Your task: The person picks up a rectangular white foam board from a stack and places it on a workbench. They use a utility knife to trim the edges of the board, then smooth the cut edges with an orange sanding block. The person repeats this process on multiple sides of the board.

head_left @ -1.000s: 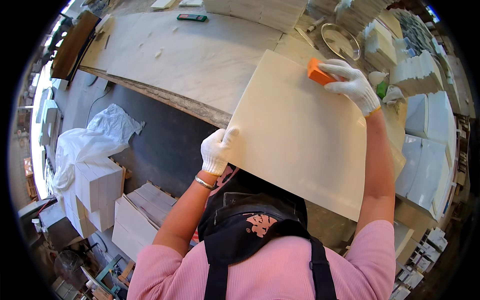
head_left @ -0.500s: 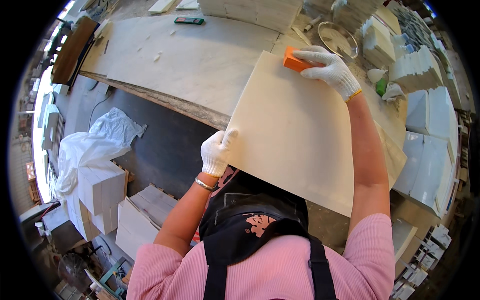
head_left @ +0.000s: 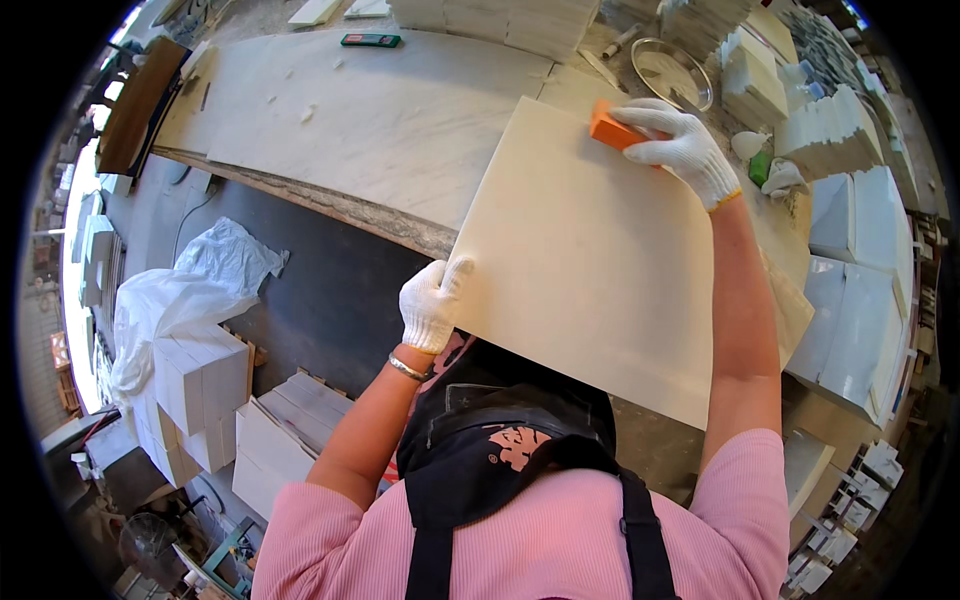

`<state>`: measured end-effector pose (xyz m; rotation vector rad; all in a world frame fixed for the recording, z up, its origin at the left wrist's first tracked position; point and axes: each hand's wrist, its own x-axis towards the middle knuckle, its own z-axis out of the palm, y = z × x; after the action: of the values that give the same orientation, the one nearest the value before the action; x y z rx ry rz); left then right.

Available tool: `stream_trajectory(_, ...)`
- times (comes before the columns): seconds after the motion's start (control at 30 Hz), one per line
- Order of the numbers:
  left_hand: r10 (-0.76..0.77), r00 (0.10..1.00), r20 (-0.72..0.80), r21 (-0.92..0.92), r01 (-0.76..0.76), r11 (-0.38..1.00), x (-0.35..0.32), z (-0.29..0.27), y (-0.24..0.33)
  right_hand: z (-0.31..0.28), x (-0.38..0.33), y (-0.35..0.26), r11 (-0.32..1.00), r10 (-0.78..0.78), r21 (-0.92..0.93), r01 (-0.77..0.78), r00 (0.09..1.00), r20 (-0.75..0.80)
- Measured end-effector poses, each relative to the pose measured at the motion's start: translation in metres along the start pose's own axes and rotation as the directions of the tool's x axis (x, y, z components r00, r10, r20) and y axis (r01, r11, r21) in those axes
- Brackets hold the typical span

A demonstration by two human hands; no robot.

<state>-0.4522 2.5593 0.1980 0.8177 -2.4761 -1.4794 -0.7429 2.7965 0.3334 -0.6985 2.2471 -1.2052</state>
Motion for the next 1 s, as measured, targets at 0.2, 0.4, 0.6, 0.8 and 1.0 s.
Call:
stream_trajectory(0.2, -0.004, 1.000, 0.009, 0.018, 0.004, 1.000, 0.002, -0.001, 0.003, -0.009, -0.010, 0.009, 0.996, -0.059, -0.071, 0.059, 0.998, 0.000)
stream_trajectory(0.4, -0.002, 1.000, 0.005, 0.061, 0.001, 0.998, 0.000, -0.001, -0.002, -0.069, -0.094, 0.054, 0.989, 0.076, -0.116, -0.097, 0.983, -0.166)
stream_trajectory(0.6, -0.004, 1.000, 0.005, 0.012, 0.004, 1.000, 0.000, 0.001, -0.001, -0.014, -0.014, 0.014, 0.997, -0.041, -0.073, 0.039, 0.999, -0.031)
stream_trajectory(0.8, 0.011, 1.000, 0.002, 0.011, -0.011, 1.000, 0.003, 0.002, -0.002, 0.002, 0.002, 0.005, 0.991, -0.100, -0.090, 0.098, 0.995, -0.020)
stream_trajectory(1.0, 0.008, 1.000, 0.013, 0.041, -0.009, 0.999, 0.000, -0.002, 0.000, -0.063, -0.076, 0.056, 0.990, 0.012, -0.139, -0.028, 0.993, -0.119)
